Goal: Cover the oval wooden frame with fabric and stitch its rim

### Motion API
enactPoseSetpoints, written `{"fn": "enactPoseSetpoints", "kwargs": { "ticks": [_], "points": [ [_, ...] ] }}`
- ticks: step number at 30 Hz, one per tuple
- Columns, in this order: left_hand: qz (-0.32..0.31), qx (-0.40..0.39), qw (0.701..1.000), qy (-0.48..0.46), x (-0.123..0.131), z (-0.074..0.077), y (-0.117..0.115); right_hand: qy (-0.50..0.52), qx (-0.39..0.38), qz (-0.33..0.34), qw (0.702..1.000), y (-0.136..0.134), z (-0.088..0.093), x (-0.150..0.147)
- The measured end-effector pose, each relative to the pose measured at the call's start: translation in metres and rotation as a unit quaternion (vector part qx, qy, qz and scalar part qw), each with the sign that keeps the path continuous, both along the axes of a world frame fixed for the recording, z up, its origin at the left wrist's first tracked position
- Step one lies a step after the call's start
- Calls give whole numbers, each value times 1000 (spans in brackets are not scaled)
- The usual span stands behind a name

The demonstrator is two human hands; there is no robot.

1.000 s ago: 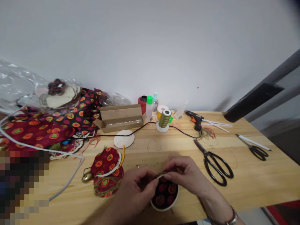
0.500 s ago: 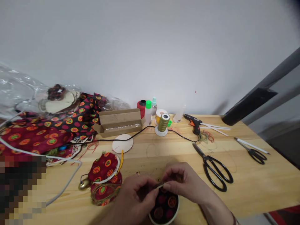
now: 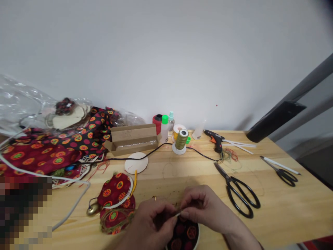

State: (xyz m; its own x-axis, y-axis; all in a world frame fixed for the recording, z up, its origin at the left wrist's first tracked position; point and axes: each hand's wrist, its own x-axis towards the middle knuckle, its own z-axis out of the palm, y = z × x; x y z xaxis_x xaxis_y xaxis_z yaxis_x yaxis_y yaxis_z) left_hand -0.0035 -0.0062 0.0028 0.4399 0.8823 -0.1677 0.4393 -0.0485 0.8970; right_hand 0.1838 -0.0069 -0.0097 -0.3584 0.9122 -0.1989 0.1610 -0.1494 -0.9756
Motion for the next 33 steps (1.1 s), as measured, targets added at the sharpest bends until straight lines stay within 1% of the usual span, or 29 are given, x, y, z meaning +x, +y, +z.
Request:
{"fn": "enactPoseSetpoints", "kwargs": {
  "ticks": [5, 10, 14, 17, 20, 22, 25, 27, 30, 33],
  "points": [
    [31, -13, 999, -3, 2, 2, 0, 5, -5, -11, 1000, -1, 3, -1],
    [34, -5, 999, 12, 2, 0, 2, 8, -14, -23, 1000, 0, -1, -2],
    [33, -8, 999, 6, -1, -3, 3, 11, -22, -34, 999, -1, -3, -2],
    [35, -26, 999, -25, -3, -4, 4, 15, -18, -47, 999, 0, -2, -3],
    [27, -70, 993, -87, -4, -6, 5, 24, -15, -67, 997, 1, -1, -3],
    [36, -104, 985, -136, -5, -9, 6, 34, -18, -81, 996, 2, -1, -3],
    [61, -160, 963, -206, -5, -13, 8, 49, -19, -120, 991, 5, -2, -2],
    [59, -188, 952, -236, -5, -14, 10, 62, -14, -162, 985, 7, -3, -3],
    [54, -194, 948, -248, -4, -13, 11, 83, -6, -219, 972, 8, -3, -6],
    [73, -199, 945, -249, -3, -10, 12, 97, 0, -250, 963, 8, -1, -10]
  ]
}}
